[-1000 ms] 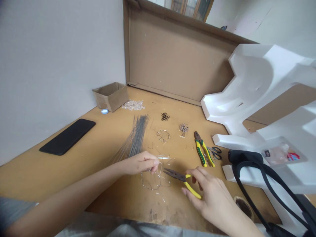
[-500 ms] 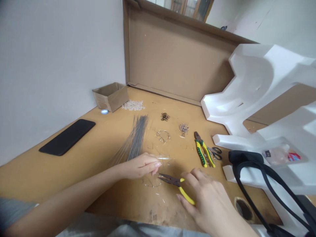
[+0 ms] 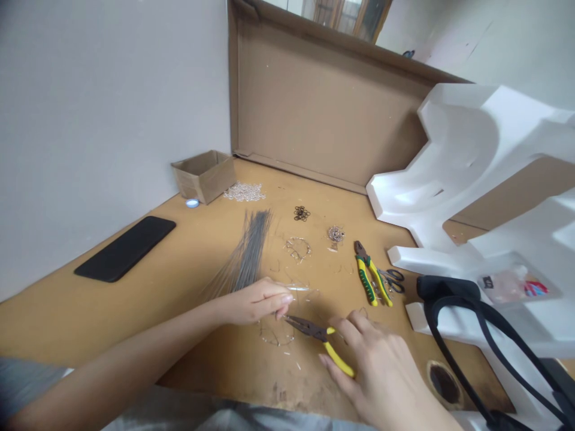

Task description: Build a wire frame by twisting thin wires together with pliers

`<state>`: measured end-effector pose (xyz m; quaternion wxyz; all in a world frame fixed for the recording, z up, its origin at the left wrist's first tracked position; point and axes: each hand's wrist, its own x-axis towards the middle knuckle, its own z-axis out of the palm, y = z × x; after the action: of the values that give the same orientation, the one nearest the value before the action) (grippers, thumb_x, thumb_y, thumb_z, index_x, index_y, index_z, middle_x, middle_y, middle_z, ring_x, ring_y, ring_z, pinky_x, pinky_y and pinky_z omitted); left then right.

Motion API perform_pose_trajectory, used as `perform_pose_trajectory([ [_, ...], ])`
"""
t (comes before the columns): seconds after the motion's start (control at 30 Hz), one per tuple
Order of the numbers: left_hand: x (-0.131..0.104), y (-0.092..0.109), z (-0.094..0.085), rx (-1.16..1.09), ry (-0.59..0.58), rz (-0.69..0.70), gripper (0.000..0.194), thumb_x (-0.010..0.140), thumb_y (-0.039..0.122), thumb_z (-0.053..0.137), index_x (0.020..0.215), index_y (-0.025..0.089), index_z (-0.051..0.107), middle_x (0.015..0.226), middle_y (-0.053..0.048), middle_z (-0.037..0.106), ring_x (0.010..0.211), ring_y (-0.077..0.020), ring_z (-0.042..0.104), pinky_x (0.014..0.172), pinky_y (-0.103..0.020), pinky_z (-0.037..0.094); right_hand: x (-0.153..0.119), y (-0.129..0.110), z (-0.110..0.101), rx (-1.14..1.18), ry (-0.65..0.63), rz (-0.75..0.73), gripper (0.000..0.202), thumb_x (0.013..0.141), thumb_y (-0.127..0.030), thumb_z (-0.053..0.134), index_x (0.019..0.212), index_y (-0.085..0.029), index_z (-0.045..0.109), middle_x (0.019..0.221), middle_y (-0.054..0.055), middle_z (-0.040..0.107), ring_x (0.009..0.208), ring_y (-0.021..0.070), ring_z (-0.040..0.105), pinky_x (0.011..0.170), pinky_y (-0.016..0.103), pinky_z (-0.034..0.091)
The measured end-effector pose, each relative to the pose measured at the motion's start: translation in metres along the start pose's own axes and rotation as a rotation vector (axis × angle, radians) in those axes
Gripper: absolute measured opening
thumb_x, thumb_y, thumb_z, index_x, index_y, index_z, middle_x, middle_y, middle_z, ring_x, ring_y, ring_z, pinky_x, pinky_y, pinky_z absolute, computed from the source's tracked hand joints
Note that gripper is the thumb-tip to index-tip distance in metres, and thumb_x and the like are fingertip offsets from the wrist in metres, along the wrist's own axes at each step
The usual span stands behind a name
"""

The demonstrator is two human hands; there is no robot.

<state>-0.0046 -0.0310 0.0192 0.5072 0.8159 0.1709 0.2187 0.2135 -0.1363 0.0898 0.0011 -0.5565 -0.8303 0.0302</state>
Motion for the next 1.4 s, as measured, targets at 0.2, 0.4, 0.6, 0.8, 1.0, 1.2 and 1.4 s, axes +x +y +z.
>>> perform_pose_trajectory([
  [0.2,0.0,0.003,-0.001,-0.054,0.014,0.01,0.039,0.09,0.031,0.027,0.062,0.014,0.049,0.063,0.0,0.051,0.061,-0.0084,0.047,0.065,-0.018,0.036,-0.003,0.001,0.0,0.059,-0.006,0.003,0.027,0.082,-0.039,0.046,0.104,-0.023,0.05,0.089,0.007,0.059,0.073,0.019,0.061,0.061,0.029,0.049],
  [0.4,0.0,0.001,0.0,-0.061,0.028,0.01,0.04,0.09,0.031,0.026,0.063,0.013,0.049,0.063,0.0,0.052,0.061,-0.0083,0.047,0.065,-0.018,0.036,-0.005,0.0,0.006,0.078,-0.005,0.008,0.028,0.083,-0.04,0.045,0.104,-0.022,0.049,0.086,0.007,0.059,0.071,0.0179,0.062,0.057,0.027,0.048],
  [0.6,0.001,0.002,0.0,-0.057,0.033,0.01,0.04,0.09,0.031,0.027,0.062,0.013,0.049,0.062,0.0,0.052,0.062,-0.0085,0.048,0.065,-0.018,0.037,-0.007,-0.001,0.013,0.062,0.019,0.026,0.029,0.083,-0.042,0.045,0.104,-0.022,0.048,0.084,0.006,0.061,0.069,0.0178,0.063,0.052,0.026,0.048],
  [0.8,0.001,0.001,0.0,-0.034,0.047,-0.011,0.04,0.09,0.031,0.027,0.062,0.013,0.05,0.063,0.0,0.053,0.061,-0.0084,0.048,0.065,-0.018,0.037,-0.009,-0.005,0.016,0.033,0.091,0.03,0.028,0.083,-0.04,0.045,0.103,-0.022,0.05,0.088,0.007,0.062,0.064,0.0177,0.064,0.053,0.027,0.05],
  [1.0,0.0,0.003,0.0,-0.05,0.056,-0.002,0.04,0.09,0.031,0.027,0.063,0.013,0.05,0.063,0.0,0.053,0.062,-0.0086,0.048,0.064,-0.018,0.036,-0.01,-0.006,0.018,0.095,0.016,0.079,0.031,0.083,-0.043,0.044,0.106,-0.023,0.048,0.09,0.007,0.061,0.074,0.0192,0.063,0.055,0.028,0.05],
  [1.2,0.0,0.004,0.0,-0.061,0.051,-0.007,0.041,0.09,0.032,0.027,0.062,0.013,0.05,0.063,0.0,0.053,0.061,-0.0085,0.048,0.064,-0.019,0.037,-0.009,-0.006,0.019,0.15,-0.013,0.093,0.031,0.083,-0.043,0.044,0.107,-0.023,0.047,0.091,0.008,0.06,0.077,0.0196,0.062,0.058,0.029,0.05],
  [1.4,-0.001,0.003,0.001,-0.062,0.054,0.003,0.04,0.09,0.032,0.027,0.062,0.013,0.05,0.063,0.0,0.052,0.061,-0.0084,0.048,0.065,-0.019,0.037,-0.009,-0.006,0.022,0.149,-0.009,0.083,0.028,0.084,-0.042,0.042,0.103,-0.023,0.05,0.087,0.008,0.062,0.071,0.0195,0.063,0.055,0.028,0.048],
])
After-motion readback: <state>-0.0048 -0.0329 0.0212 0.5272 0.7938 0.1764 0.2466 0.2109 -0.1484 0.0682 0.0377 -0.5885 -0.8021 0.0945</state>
